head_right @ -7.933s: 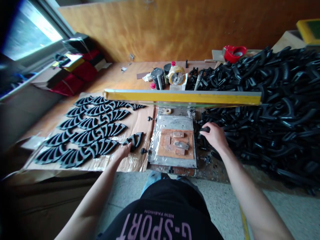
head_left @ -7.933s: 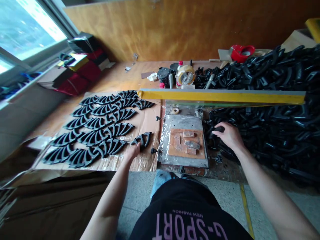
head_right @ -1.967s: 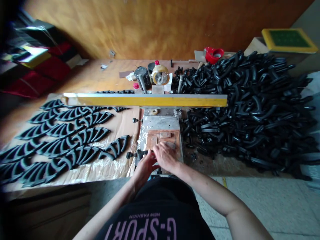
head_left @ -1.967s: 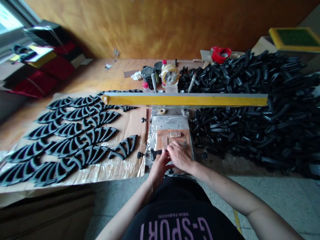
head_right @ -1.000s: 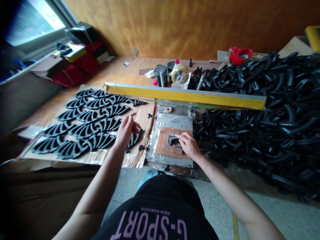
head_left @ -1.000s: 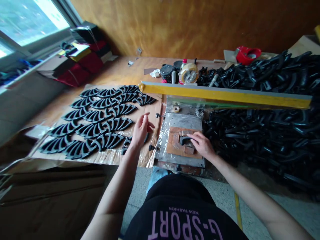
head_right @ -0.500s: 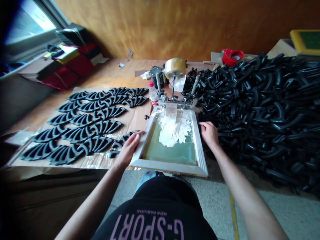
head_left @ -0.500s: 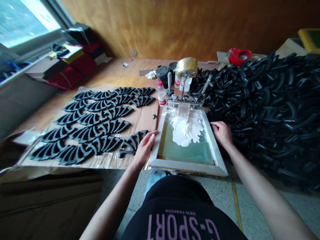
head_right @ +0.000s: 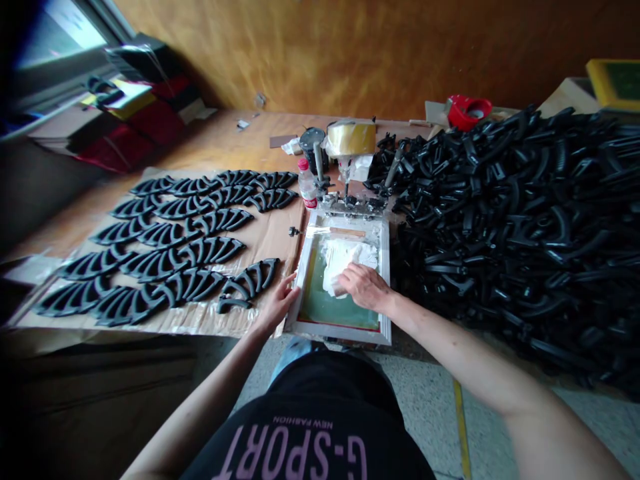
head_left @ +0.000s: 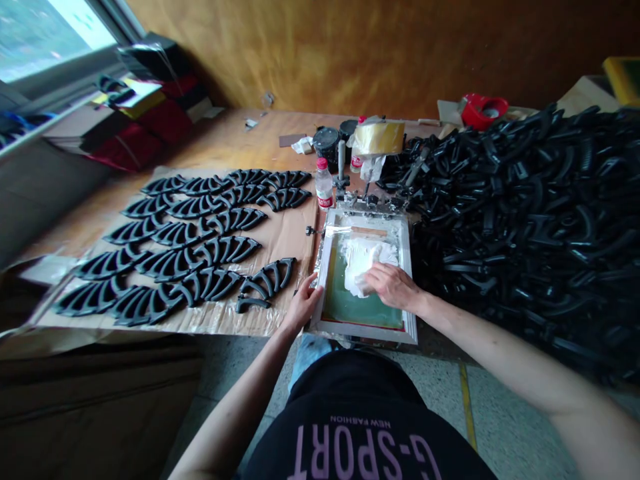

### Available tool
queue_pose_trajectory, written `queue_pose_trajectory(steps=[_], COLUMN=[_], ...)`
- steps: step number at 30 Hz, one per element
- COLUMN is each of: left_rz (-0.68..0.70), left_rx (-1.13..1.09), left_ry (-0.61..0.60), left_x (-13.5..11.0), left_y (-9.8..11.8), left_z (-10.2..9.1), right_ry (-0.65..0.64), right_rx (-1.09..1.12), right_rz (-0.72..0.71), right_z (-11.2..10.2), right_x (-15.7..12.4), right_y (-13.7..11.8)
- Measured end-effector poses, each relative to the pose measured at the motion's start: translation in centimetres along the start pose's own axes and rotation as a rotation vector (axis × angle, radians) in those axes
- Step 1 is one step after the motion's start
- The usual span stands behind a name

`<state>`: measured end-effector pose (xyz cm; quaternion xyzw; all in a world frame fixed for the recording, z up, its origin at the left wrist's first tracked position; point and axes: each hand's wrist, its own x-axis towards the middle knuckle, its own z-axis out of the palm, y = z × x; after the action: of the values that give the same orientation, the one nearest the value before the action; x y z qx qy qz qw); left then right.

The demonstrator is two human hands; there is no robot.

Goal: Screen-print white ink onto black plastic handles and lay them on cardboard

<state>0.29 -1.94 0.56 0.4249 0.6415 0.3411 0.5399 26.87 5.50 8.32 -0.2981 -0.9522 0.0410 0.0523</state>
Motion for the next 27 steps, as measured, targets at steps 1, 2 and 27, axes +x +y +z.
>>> queue_pose_trajectory(steps=[1,2,27], left_rz=[0.000,0.001,0.262], left_rx=[0.000,0.000,-0.280], left_ry=[0.008,0.016,0.097], left_x=[0.0,0.0,-2.8], left_y=[-0.1,-0.1,15.8], left_z=[0.0,0.1,-2.0], right_ry=[-0.017,-0.031,0.556], right_rx=[0.031,0.064,0.141], right_rz=[-0.054,-0.081,0.731], right_z=[-0.4,-0.8,-6.9], right_x=[-0.5,-0.7,0.4], right_y=[0.0,0.1,13.2])
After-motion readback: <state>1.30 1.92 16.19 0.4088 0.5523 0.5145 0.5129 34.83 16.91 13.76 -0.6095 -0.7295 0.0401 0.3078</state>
